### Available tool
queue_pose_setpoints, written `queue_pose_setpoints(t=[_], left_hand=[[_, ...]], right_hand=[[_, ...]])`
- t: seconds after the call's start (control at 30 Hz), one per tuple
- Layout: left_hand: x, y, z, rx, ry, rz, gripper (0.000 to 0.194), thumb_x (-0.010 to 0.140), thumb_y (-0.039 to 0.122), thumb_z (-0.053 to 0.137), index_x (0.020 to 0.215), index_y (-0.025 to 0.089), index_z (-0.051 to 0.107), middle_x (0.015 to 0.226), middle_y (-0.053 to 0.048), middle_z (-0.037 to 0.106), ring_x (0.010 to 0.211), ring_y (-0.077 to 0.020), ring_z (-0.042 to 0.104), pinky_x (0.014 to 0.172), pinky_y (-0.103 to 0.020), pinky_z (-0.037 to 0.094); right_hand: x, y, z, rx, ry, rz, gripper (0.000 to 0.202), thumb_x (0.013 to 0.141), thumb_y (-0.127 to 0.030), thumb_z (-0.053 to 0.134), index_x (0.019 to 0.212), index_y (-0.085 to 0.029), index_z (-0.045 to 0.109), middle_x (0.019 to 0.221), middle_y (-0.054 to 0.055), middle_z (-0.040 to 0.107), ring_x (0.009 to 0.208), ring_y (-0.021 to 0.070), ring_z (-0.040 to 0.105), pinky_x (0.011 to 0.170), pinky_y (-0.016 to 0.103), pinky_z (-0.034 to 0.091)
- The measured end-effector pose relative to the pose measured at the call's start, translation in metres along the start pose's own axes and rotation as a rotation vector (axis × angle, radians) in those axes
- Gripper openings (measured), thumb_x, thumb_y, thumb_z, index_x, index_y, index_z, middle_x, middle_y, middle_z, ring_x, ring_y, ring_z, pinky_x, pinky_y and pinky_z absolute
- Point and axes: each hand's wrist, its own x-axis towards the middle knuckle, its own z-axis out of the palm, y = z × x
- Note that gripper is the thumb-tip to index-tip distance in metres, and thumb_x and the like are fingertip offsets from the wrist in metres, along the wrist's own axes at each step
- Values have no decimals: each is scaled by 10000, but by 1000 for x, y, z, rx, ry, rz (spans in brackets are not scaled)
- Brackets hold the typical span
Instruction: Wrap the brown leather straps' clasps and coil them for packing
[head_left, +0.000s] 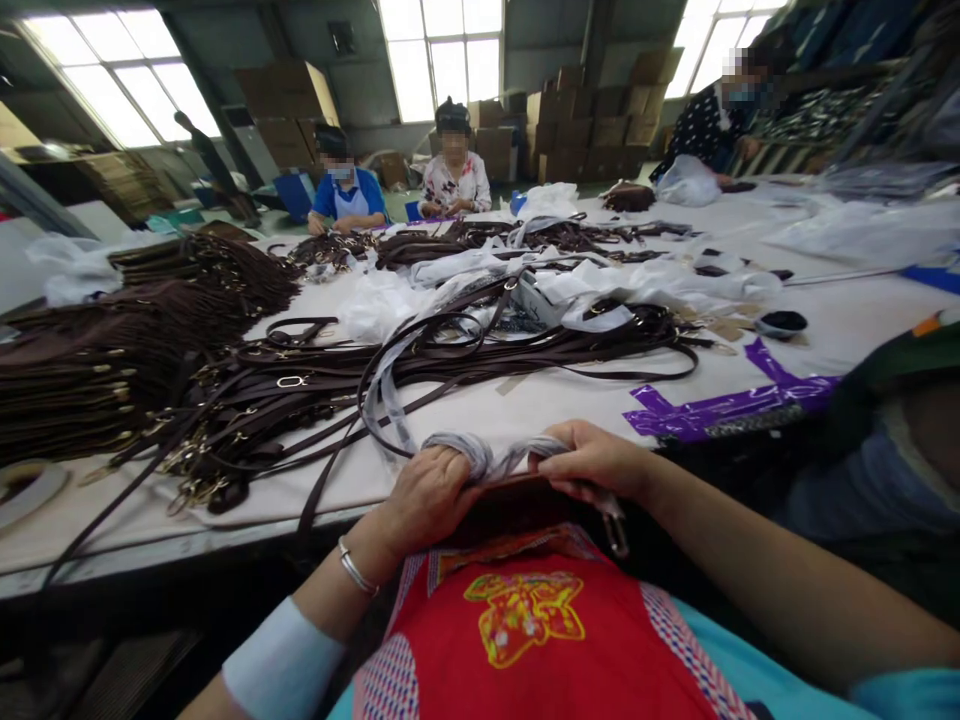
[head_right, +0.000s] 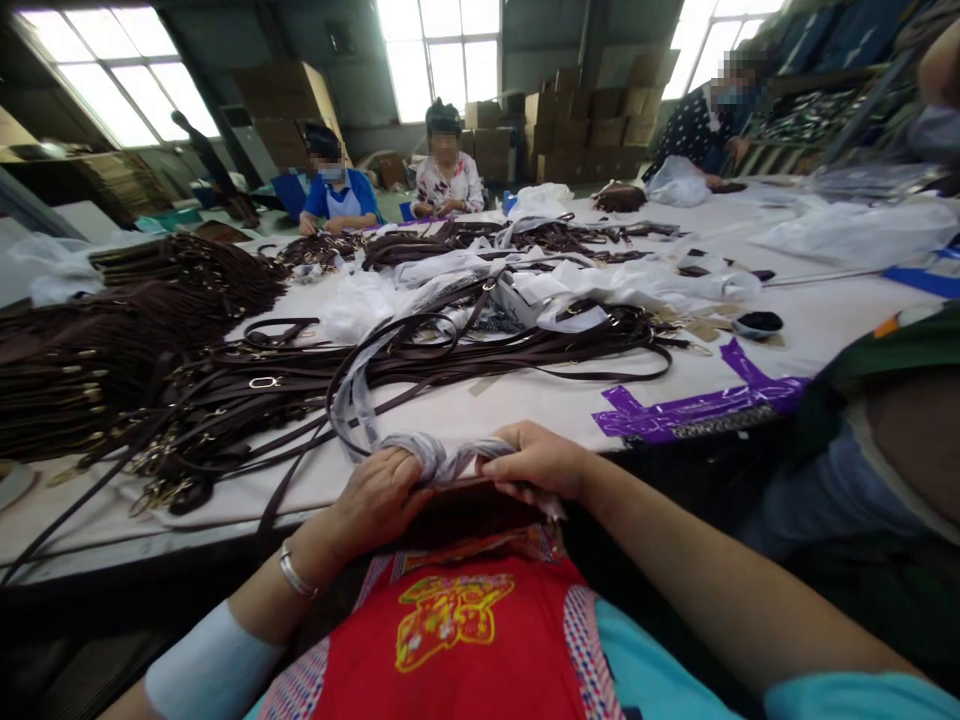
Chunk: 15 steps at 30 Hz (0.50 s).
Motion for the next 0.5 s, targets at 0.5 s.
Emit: queue_pose_setpoints(t=[0.5], left_hand=[[-12,42,-48,-2039,165,-694,516,892,590,551,660,132,598,476,24,449,517,-118,532,537,-218,485]], right_hand=[[24,36,55,-400,239,-480,371,1024,-446,352,990,-161,587,842,45,599,738,152,527,706,280,440]])
